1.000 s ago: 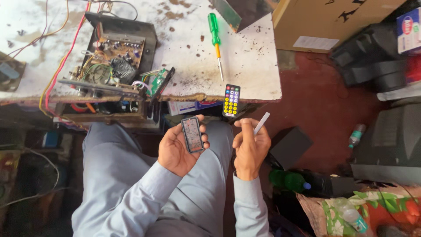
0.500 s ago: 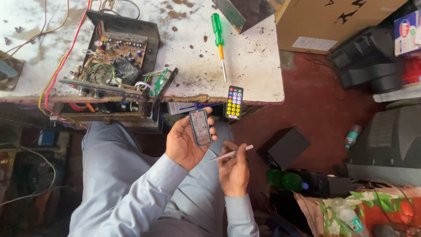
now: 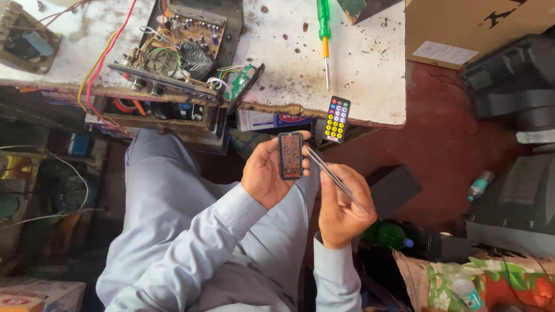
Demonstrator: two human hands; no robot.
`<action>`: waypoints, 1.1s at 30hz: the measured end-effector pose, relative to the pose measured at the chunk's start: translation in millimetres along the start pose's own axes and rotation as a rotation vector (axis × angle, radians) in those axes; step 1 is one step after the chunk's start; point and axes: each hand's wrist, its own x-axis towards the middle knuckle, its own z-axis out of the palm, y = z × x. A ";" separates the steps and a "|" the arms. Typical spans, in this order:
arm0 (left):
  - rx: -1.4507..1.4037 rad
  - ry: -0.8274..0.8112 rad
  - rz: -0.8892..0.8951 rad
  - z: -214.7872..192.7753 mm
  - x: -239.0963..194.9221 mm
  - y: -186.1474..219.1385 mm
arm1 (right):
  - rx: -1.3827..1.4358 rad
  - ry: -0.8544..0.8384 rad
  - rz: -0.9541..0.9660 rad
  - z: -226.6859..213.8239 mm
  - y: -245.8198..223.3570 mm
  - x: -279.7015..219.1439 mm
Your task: The person disassembles a remote control, removes the circuit board, and cleans the internal components using a cloth. They then reassemble the remote control and place it on the table.
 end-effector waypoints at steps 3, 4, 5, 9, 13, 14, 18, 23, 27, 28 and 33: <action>0.003 0.004 0.006 2.5 -2.9 -0.1 | -0.019 -0.054 -0.112 8.7 -4.9 5.8; 0.004 -0.006 0.009 3.3 -3.4 -0.1 | -0.036 -0.071 -0.136 9.8 -5.4 7.7; 0.004 -0.016 0.013 4.1 -3.8 -0.1 | -0.054 -0.087 -0.160 10.9 -5.8 9.1; 0.004 0.020 -0.020 6.6 -4.0 -0.6 | -0.100 -0.102 -0.152 13.6 -5.9 12.0; 0.007 0.015 -0.019 8.9 -4.8 -0.5 | -0.131 -0.097 -0.143 13.3 -5.7 11.1; 0.010 0.019 -0.021 9.3 -5.3 0.0 | -0.166 -0.096 -0.178 12.4 -5.8 10.4; -0.029 0.012 -0.028 10.6 -5.9 0.6 | -0.140 -0.103 -0.185 11.4 -6.2 6.7; -0.021 -0.010 -0.020 9.9 -6.6 0.7 | -0.175 -0.081 -0.198 9.8 -10.1 3.3; -0.015 -0.008 -0.020 9.3 -6.1 0.2 | -0.190 -0.109 -0.221 7.0 -14.4 3.3; -0.019 -0.011 -0.022 9.0 -6.4 0.2 | -0.199 -0.114 -0.221 7.1 -15.1 2.8; -0.023 -0.005 -0.022 5.6 -6.1 -0.9 | -0.225 -0.138 -0.200 6.3 -13.8 2.4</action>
